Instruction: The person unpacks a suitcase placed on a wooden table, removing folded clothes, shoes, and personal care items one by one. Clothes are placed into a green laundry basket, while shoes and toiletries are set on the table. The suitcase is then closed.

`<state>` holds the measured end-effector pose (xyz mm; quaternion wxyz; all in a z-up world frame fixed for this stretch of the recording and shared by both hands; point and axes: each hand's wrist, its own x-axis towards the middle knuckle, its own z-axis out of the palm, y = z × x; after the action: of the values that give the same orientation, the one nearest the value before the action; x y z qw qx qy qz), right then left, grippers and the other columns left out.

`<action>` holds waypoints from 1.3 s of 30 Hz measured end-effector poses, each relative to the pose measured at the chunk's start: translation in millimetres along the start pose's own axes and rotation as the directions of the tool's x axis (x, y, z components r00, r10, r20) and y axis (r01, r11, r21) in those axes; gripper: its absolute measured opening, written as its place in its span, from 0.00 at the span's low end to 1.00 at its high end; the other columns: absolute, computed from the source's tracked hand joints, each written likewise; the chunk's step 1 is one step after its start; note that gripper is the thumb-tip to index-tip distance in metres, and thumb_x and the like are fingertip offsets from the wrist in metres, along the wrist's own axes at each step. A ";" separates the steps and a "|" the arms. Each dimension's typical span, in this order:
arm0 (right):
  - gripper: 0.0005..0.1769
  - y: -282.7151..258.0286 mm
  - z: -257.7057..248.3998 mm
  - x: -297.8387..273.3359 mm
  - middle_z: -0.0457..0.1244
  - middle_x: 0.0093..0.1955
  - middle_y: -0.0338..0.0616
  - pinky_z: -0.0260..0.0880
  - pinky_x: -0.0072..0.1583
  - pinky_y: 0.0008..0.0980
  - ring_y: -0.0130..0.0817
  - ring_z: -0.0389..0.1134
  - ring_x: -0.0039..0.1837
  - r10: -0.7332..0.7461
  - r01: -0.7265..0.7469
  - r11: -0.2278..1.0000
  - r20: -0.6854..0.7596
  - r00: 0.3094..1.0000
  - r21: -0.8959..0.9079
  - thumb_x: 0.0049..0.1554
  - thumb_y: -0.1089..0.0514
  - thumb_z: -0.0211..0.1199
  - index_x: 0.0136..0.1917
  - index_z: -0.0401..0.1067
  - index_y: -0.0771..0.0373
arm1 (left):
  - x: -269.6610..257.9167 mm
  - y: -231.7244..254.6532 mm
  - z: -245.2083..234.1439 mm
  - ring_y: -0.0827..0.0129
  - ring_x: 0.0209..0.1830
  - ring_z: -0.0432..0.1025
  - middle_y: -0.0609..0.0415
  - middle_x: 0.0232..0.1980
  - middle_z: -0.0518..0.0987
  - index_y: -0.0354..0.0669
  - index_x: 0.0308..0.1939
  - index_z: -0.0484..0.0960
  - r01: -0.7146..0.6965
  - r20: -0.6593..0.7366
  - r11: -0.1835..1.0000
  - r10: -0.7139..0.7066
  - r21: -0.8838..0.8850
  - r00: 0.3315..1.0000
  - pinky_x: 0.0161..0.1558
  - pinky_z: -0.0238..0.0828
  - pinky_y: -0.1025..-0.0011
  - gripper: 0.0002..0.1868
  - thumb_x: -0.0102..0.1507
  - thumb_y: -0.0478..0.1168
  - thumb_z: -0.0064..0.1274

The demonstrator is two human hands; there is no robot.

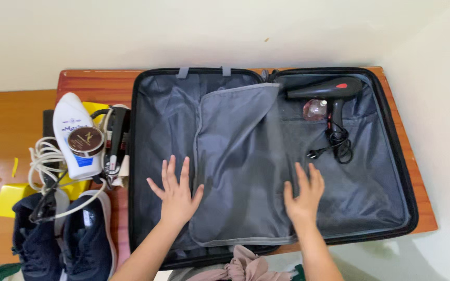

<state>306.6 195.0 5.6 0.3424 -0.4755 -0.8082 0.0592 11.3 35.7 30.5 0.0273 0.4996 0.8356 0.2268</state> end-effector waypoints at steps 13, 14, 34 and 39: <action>0.45 247.7 60.2 49.4 0.55 0.76 0.70 0.53 0.75 0.55 0.67 0.55 0.75 0.202 -0.200 0.978 0.034 0.979 -0.054 0.55 0.50 0.71 0.80 0.59 0.64 | -0.7 57.7 41.4 0.41 0.81 0.35 0.37 0.80 0.42 0.52 0.78 0.51 0.137 -0.007 0.988 -0.137 0.075 0.991 0.65 0.22 0.19 0.50 0.57 0.59 0.56; 0.45 258.3 67.9 60.2 0.55 0.76 0.69 0.54 0.76 0.55 0.65 0.55 0.76 0.170 -0.169 0.985 0.015 0.985 -0.044 0.56 0.49 0.71 0.81 0.59 0.64 | -1.8 59.8 41.6 0.41 0.81 0.35 0.36 0.80 0.42 0.52 0.78 0.51 0.151 -0.008 0.985 -0.151 0.082 0.989 0.65 0.22 0.19 0.50 0.57 0.59 0.57; 0.45 242.8 59.1 136.4 0.68 0.58 0.61 0.68 0.60 0.46 0.52 0.70 0.59 0.589 -0.673 0.738 0.531 0.610 -0.046 0.44 0.41 0.80 0.64 0.68 0.71 | -18.1 58.6 36.3 0.39 0.81 0.37 0.35 0.80 0.40 0.50 0.79 0.47 0.371 -0.082 0.927 -0.365 0.064 0.927 0.66 0.20 0.20 0.53 0.57 0.58 0.59; 0.27 268.1 55.4 128.0 0.66 0.52 0.45 0.64 0.47 0.39 0.37 0.66 0.48 0.541 -0.893 0.224 0.712 0.448 0.391 0.51 0.48 0.76 0.59 0.75 0.65 | -21.1 56.1 34.9 0.40 0.81 0.39 0.36 0.80 0.41 0.51 0.79 0.47 0.367 -0.076 0.928 -0.363 0.058 0.929 0.66 0.22 0.20 0.54 0.57 0.58 0.59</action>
<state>427.9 456.2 -85.7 0.2414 -0.5927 -0.4315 0.6358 77.5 52.5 18.2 0.0245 0.3287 0.9219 0.2038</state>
